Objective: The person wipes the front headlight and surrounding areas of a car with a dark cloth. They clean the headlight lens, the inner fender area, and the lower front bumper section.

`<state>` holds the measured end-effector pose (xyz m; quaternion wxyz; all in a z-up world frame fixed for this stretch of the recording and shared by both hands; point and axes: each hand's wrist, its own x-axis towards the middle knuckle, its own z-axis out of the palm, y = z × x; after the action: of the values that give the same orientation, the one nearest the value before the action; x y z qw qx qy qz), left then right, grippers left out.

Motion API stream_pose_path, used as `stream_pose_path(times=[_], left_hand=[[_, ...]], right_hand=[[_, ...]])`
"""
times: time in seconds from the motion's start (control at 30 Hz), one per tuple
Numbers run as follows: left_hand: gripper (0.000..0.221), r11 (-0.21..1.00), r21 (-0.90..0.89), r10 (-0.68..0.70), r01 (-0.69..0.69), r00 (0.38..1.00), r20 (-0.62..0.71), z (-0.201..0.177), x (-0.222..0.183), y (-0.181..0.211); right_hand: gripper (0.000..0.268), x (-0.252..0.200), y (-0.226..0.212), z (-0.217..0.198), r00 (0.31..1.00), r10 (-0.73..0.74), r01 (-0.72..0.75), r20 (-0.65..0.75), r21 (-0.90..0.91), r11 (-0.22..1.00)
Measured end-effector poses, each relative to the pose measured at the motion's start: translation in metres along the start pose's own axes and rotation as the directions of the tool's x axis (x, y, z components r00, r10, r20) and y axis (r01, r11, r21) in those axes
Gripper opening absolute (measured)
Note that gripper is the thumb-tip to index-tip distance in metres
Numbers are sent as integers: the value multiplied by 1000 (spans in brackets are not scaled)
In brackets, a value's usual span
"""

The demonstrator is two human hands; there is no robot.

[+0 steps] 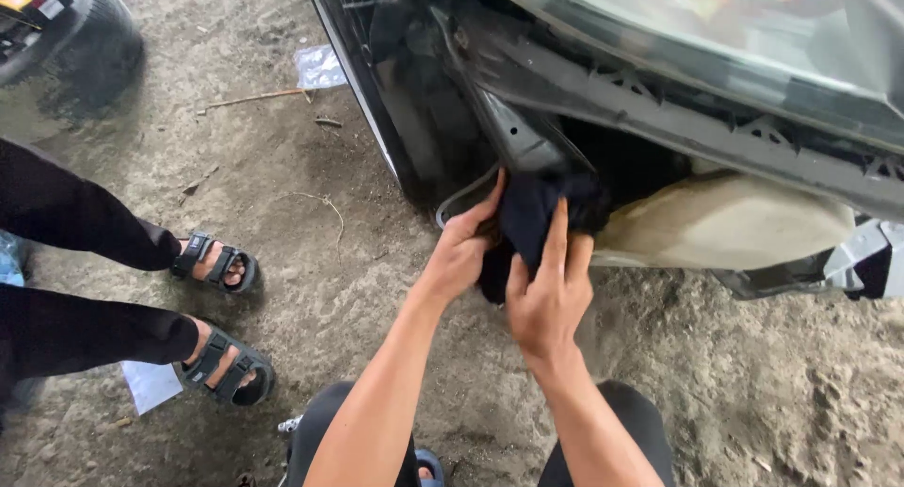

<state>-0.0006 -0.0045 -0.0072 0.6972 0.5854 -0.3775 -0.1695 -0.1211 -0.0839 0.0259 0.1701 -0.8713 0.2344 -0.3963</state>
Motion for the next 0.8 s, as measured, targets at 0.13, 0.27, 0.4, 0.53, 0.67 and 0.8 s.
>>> stream_pose_path(times=[0.13, 0.27, 0.4, 0.53, 0.67, 0.8], left_hand=[[73, 985, -169, -46, 44, 999, -13, 1, -9, -23], [71, 963, -266, -70, 49, 995, -72, 5, -8, -7], [60, 994, -95, 36, -59, 973, -227, -19, -3, -40], [31, 987, 158, 102, -11, 810, -578, 11, 1, 38], [33, 925, 381, 255, 13, 721, -644, 35, 5, 73], [44, 908, 416, 203, 52, 815, -543, 58, 17, 89]], right_hand=[[54, 58, -27, -1, 910, -349, 303, -225, -216, 928], [54, 58, -17, 13, 893, -413, 320, -180, -390, 863], [43, 32, 1, -4, 921, -375, 324, -103, -330, 887], [64, 54, 0, -3, 911, -400, 346, -103, -338, 875], [57, 68, -8, 9, 918, -360, 314, -168, -248, 916], [62, 58, 2, -25, 928, -371, 374, 45, -76, 924]])
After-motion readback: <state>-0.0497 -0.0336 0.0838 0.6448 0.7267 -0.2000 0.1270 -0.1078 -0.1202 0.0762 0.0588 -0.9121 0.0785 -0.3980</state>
